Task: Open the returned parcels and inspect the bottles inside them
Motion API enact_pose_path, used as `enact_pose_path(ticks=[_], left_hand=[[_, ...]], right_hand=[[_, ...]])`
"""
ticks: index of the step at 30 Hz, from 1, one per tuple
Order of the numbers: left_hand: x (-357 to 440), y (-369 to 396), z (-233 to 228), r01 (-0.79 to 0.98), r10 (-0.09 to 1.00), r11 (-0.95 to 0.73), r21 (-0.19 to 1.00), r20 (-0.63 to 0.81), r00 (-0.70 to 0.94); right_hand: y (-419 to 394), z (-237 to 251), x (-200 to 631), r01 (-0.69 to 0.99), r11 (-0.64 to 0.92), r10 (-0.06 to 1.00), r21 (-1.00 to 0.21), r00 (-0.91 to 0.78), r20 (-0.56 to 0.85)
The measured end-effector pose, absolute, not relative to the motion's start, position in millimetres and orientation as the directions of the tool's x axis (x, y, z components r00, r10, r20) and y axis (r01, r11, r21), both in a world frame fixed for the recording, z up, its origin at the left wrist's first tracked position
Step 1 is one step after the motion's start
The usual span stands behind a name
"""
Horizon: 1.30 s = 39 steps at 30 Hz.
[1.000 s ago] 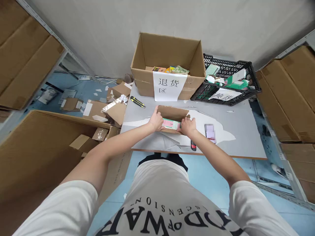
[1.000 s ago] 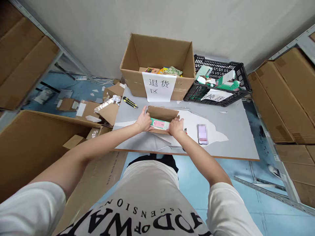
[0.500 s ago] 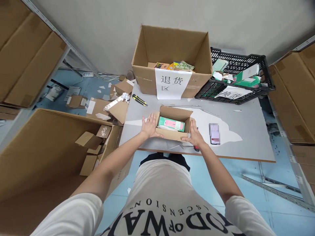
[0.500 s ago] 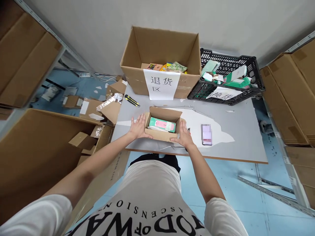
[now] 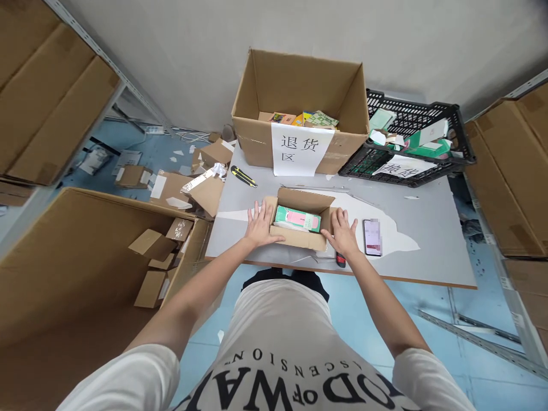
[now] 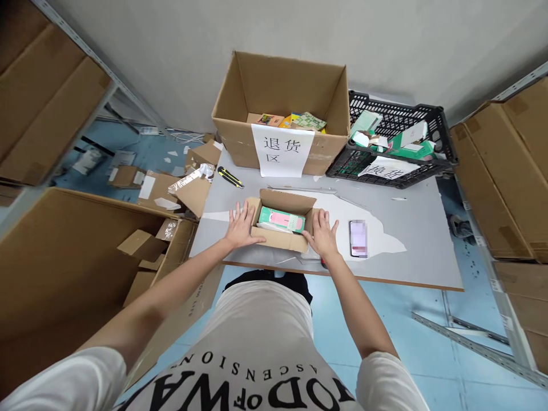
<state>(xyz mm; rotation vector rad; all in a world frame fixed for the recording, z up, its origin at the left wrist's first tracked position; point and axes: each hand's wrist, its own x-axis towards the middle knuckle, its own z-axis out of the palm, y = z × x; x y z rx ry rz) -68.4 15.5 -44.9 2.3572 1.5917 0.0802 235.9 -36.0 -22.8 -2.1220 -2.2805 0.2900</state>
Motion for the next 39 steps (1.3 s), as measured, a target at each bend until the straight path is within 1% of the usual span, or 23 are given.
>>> enact_pose_path(ticks=[2, 3, 4, 6, 9, 11, 13, 15, 17, 21, 27, 31, 35, 37, 39], left_hand=[[-70.1, 11.8, -38.3, 0.886, 0.908, -0.379, 0.268, -0.075, 0.411], [-70.5, 10.0, -34.9, 0.879, 0.904, -0.396, 0.265, -0.052, 0.423], [-70.7, 8.3, -31.6, 0.872, 0.899, -0.414, 0.262, -0.029, 0.436], [-70.4, 5.5, -25.3, 0.851, 0.883, -0.456, 0.261, 0.012, 0.469], [-69.0, 2.8, -18.2, 0.786, 0.825, -0.548, 0.286, 0.029, 0.565], [-67.7, 1.5, -16.4, 0.725, 0.765, -0.614, 0.313, 0.010, 0.644], [-66.0, 0.2, -17.8, 0.684, 0.718, -0.654, 0.324, -0.018, 0.696], [-64.1, -1.3, -22.3, 0.687, 0.709, -0.660, 0.303, -0.052, 0.704], [-62.0, -3.3, -28.5, 0.714, 0.723, -0.648, 0.266, -0.083, 0.686], [-59.5, -7.9, -38.6, 0.740, 0.741, -0.630, 0.234, -0.102, 0.663], [-59.9, -7.5, -39.2, 0.728, 0.729, -0.646, 0.228, -0.097, 0.678], [-59.3, -4.9, -40.9, 0.727, 0.729, -0.652, 0.218, -0.087, 0.679], [-60.0, -6.0, -39.9, 0.725, 0.724, -0.660, 0.200, -0.092, 0.684], [-61.4, -7.0, -34.4, 0.715, 0.712, -0.668, 0.206, -0.101, 0.695], [-62.4, -7.7, -26.3, 0.703, 0.698, -0.671, 0.234, -0.120, 0.706]], right_hand=[[-25.0, -4.1, 225.5, 0.982, 0.152, 0.986, -0.112, -0.158, -0.049], [-17.7, 3.7, 219.1, 0.970, 0.212, 0.975, -0.117, -0.219, -0.050], [-9.4, 9.9, 211.9, 0.956, 0.262, 0.959, -0.133, -0.273, -0.076], [8.8, 17.2, 194.7, 0.934, 0.315, 0.923, -0.170, -0.343, -0.174], [36.1, 15.5, 160.6, 0.922, 0.338, 0.872, -0.191, -0.383, -0.306], [51.5, 7.9, 133.7, 0.911, 0.350, 0.838, -0.219, -0.409, -0.362], [62.7, -3.1, 107.8, 0.913, 0.333, 0.825, -0.236, -0.403, -0.396], [69.1, -15.6, 87.8, 0.926, 0.302, 0.832, -0.225, -0.372, -0.413], [71.0, -27.6, 76.5, 0.942, 0.269, 0.840, -0.201, -0.331, -0.430], [68.0, -43.8, 73.8, 0.955, 0.244, 0.838, -0.167, -0.294, -0.461], [66.8, -44.6, 77.5, 0.950, 0.281, 0.832, -0.138, -0.313, -0.459], [69.7, -31.4, 91.3, 0.922, 0.353, 0.810, -0.159, -0.386, -0.442], [70.7, -10.7, 115.7, 0.847, 0.494, 0.764, -0.197, -0.531, -0.367], [69.1, -1.1, 129.2, 0.825, 0.521, 0.757, -0.219, -0.565, -0.329], [64.8, 5.1, 143.6, 0.817, 0.516, 0.771, -0.260, -0.574, -0.275]])
